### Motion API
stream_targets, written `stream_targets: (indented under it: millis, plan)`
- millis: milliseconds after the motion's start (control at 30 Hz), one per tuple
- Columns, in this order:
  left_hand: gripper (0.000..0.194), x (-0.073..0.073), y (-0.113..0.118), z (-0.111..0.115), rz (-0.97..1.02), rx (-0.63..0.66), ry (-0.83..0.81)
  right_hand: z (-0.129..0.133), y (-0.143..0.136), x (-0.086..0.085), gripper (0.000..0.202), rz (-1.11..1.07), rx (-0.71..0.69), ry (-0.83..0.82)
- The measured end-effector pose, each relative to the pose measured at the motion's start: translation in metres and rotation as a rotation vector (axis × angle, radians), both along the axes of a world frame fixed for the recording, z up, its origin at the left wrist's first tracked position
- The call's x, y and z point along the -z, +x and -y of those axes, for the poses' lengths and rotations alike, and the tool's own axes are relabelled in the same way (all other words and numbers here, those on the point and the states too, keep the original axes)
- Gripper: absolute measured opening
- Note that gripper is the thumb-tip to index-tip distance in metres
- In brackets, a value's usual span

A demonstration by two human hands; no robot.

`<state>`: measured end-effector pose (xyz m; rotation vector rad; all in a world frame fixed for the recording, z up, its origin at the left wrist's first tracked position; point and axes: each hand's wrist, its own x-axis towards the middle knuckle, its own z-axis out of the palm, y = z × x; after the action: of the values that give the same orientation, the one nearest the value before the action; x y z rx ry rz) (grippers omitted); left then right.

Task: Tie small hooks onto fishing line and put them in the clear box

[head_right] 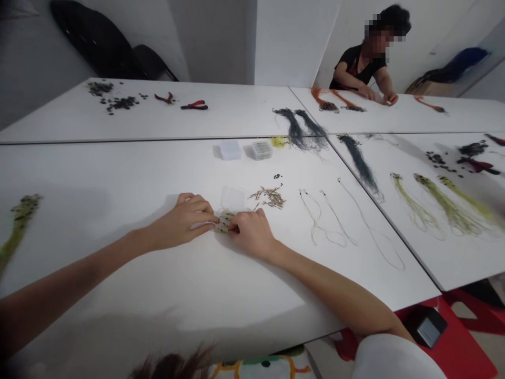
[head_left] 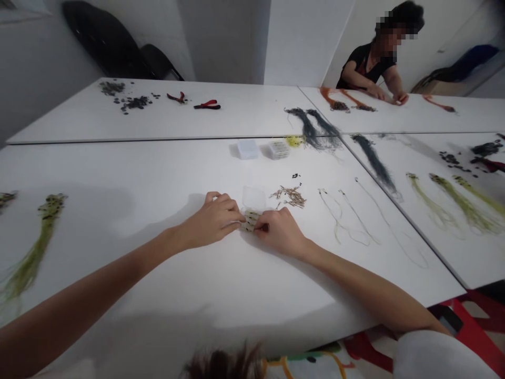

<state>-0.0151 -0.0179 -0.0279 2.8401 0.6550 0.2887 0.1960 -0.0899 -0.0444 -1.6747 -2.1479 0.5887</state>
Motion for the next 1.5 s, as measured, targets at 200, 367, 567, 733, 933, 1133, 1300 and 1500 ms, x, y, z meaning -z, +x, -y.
stream_targets:
  millis: [200, 367, 567, 733, 933, 1133, 1300, 1500]
  plan:
    - [0.027, 0.012, 0.006, 0.030, 0.050, 0.035, 0.158, -0.002, 0.017, 0.002, 0.014, -0.102, -0.039, -0.001]
    - [0.026, 0.020, 0.018, 0.045, 0.024, -0.008, 0.237, -0.001, 0.024, 0.008, 0.013, -0.133, -0.065, 0.032]
    - [0.025, 0.025, 0.021, 0.050, 0.049, -0.021, 0.283, 0.014, 0.027, 0.016, 0.016, -0.109, -0.089, 0.151]
    - [0.022, 0.026, 0.021, 0.052, 0.041, -0.018, 0.300, 0.034, 0.031, 0.023, 0.026, 0.072, -0.176, 0.355]
    - [0.023, 0.025, 0.022, 0.051, 0.066, -0.020, 0.282, 0.037, 0.025, 0.031, 0.028, 0.150, -0.184, 0.419]
    - [0.022, 0.021, 0.022, 0.048, 0.123, -0.052, 0.138, 0.037, 0.026, 0.027, 0.023, 0.028, -0.164, 0.335]
    - [0.019, 0.017, 0.023, 0.040, 0.192, -0.142, -0.029, 0.035, 0.030, 0.022, 0.021, -0.103, -0.094, 0.286]
    - [0.016, 0.017, 0.036, 0.024, 0.192, -0.286, -0.221, 0.012, 0.028, 0.014, 0.010, -0.323, 0.134, 0.117]
